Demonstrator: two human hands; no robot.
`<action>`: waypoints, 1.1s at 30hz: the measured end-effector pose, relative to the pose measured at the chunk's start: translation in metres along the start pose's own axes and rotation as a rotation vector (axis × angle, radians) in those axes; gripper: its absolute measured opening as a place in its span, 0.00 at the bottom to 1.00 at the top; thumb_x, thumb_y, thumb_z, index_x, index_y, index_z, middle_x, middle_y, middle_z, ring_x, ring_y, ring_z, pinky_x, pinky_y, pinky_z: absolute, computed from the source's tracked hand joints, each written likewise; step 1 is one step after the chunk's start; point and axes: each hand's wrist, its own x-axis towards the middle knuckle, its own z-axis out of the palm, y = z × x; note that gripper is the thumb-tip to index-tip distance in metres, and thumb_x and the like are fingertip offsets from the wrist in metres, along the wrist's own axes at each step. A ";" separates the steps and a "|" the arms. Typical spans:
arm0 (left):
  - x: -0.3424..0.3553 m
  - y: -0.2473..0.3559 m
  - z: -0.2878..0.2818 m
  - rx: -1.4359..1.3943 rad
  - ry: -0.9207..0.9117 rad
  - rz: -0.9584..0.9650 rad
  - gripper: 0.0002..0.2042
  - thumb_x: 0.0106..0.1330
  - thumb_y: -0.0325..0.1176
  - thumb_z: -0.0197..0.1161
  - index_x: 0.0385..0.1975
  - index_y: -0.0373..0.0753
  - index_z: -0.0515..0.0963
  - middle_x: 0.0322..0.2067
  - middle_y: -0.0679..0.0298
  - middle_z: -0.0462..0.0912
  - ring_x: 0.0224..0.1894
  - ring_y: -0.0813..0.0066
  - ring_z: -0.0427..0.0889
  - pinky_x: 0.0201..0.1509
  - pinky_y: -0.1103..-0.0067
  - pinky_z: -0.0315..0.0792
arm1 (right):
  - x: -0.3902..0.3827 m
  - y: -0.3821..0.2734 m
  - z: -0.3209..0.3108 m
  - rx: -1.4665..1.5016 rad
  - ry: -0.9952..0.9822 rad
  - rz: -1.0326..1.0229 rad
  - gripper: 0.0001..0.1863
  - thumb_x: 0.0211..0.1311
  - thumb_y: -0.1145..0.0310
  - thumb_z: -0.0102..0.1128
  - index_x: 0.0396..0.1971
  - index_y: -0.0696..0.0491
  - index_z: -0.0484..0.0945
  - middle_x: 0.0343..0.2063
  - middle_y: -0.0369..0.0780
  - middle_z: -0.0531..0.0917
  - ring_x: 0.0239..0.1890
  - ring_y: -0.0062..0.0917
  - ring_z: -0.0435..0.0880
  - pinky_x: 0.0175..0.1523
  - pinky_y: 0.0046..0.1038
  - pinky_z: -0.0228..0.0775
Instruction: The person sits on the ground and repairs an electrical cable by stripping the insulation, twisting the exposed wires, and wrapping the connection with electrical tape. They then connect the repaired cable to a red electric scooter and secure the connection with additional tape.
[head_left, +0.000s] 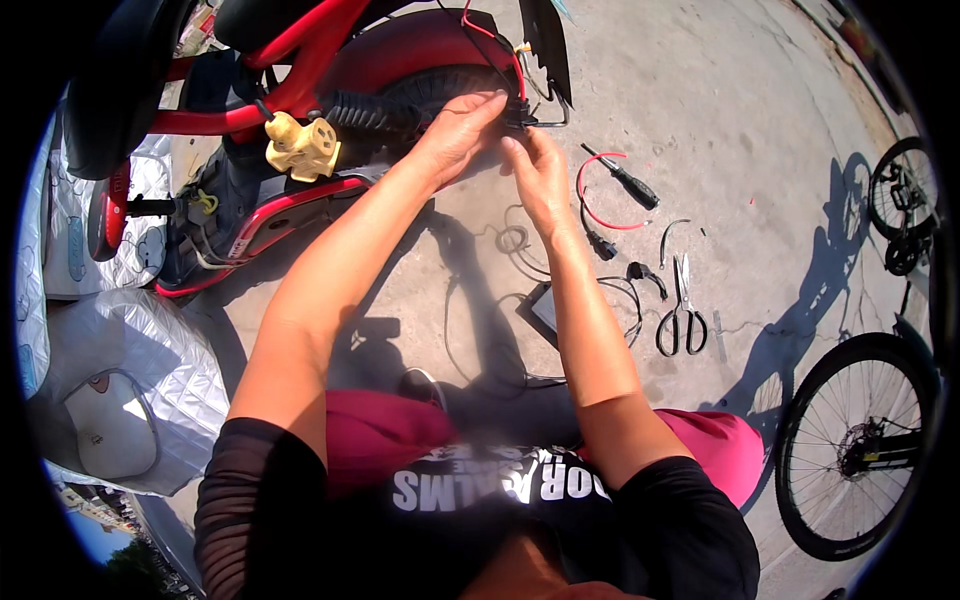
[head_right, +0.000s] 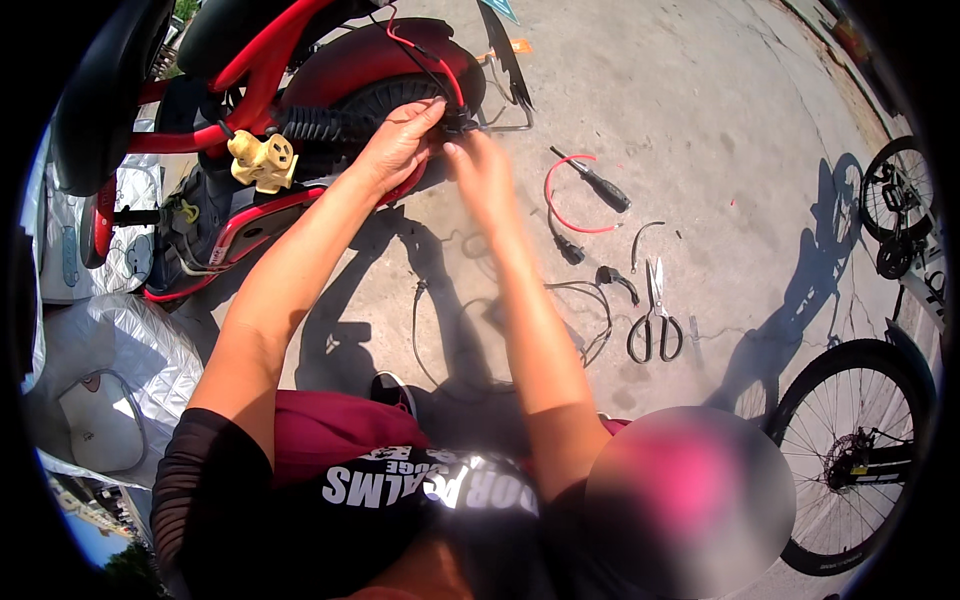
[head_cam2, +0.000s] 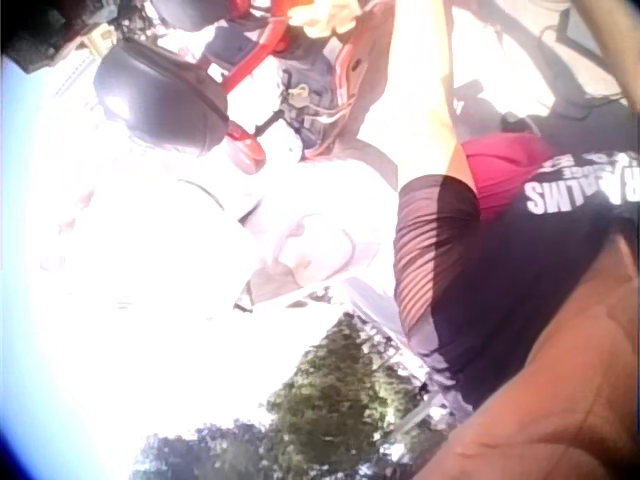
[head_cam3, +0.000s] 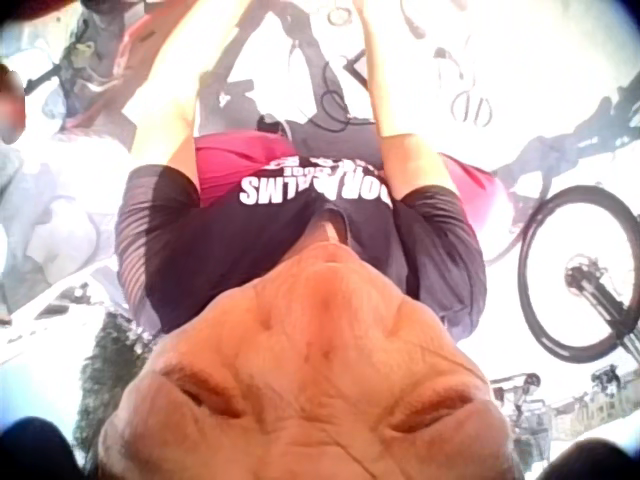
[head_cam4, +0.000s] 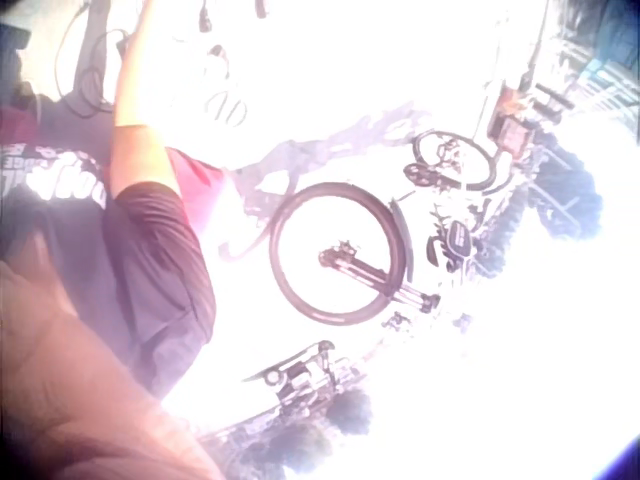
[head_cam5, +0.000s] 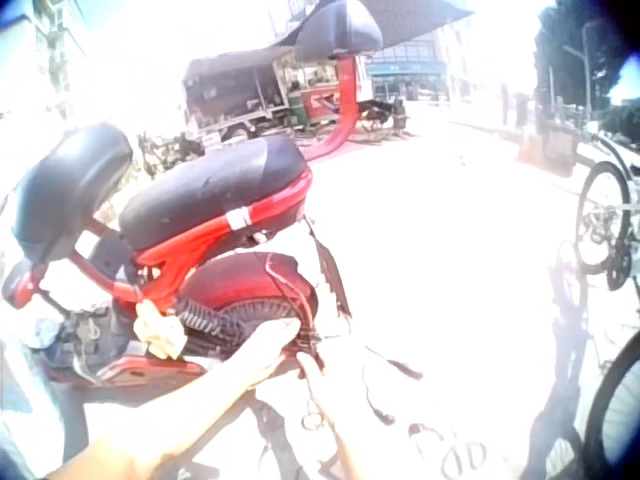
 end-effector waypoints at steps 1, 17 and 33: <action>-0.004 -0.006 0.008 -0.001 -0.001 0.024 0.17 0.68 0.43 0.58 0.46 0.35 0.76 0.41 0.61 0.81 0.45 0.75 0.79 0.50 0.78 0.73 | -0.009 -0.008 0.001 -0.024 0.044 0.028 0.13 0.64 0.68 0.57 0.44 0.60 0.76 0.26 0.33 0.78 0.29 0.15 0.74 0.35 0.21 0.68; -0.021 -0.013 0.047 -0.043 0.111 0.191 0.19 0.70 0.48 0.52 0.39 0.35 0.76 0.37 0.47 0.83 0.43 0.61 0.83 0.30 0.78 0.78 | -0.019 -0.032 -0.023 0.469 -0.298 0.056 0.20 0.70 0.52 0.49 0.46 0.55 0.73 0.29 0.30 0.75 0.29 0.13 0.71 0.36 0.16 0.66; -0.024 0.009 0.047 -0.277 0.239 0.191 0.18 0.69 0.43 0.54 0.39 0.30 0.74 0.35 0.49 0.82 0.48 0.57 0.80 0.60 0.61 0.67 | -0.039 -0.014 0.006 0.761 -0.262 0.042 0.20 0.69 0.54 0.51 0.32 0.58 0.76 0.29 0.33 0.77 0.33 0.18 0.73 0.42 0.23 0.67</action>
